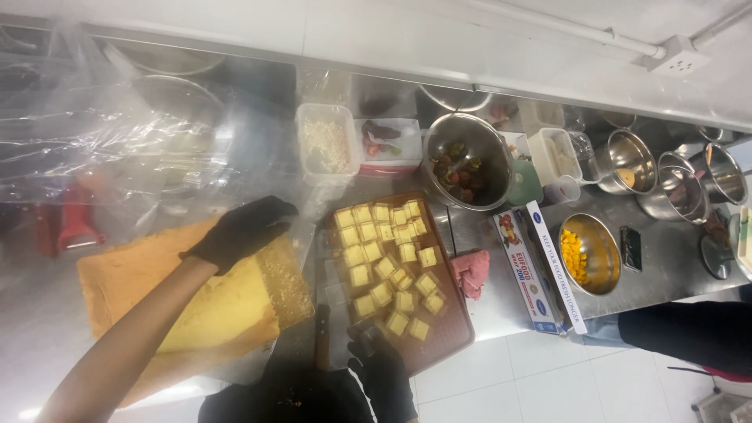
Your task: Cutting a large sheet of sponge cake into small squares using a kitchen knife.
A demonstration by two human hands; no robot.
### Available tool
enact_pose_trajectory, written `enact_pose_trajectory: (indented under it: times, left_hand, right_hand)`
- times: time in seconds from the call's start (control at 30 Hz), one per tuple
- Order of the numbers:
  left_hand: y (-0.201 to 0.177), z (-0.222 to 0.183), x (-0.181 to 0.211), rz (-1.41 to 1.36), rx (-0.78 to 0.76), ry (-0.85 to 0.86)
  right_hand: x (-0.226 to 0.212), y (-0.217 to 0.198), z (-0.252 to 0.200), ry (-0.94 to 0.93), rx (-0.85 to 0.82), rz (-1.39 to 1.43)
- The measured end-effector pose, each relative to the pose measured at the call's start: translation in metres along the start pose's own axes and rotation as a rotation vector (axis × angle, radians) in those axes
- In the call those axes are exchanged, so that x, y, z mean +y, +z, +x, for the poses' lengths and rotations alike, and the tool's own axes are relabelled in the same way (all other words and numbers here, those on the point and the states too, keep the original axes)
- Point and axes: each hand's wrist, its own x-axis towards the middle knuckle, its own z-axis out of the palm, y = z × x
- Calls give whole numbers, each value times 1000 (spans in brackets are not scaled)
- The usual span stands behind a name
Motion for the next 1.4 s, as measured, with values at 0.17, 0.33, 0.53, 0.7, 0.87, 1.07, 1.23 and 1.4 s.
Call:
enact_pose_trajectory:
  times: [0.17,0.33,0.53,0.7,0.87,1.07,1.23,1.4]
  left_hand:
    - [-1,-56,-25,413,-121,-342]
    - [37,-104,-59,481,-152,-578]
    - [31,-104,-21,359,147,-450]
    - [25,-101,106,-594,60,-162]
    - [29,-99,138,-447,-1,5]
    - [25,-96,149,-546,-20,166]
    - [32,-96,140,-398,18,230]
    - [33,-107,142,-697,36,196]
  right_hand:
    - [26,-50,28,-652,-68,-1364]
    - [40,-49,61,-155,-83,-361]
    - [5,46,35,-208,-154,-430]
    - [-24,91,3,-320,-277,-616]
    - [-39,92,-6,-625,-206,-1036]
    - [-63,112,-34,-500,-151,-1197]
    - [-61,104,-33,-511,-161,-1246]
    - [-59,99,-17,-627,-181,-1558]
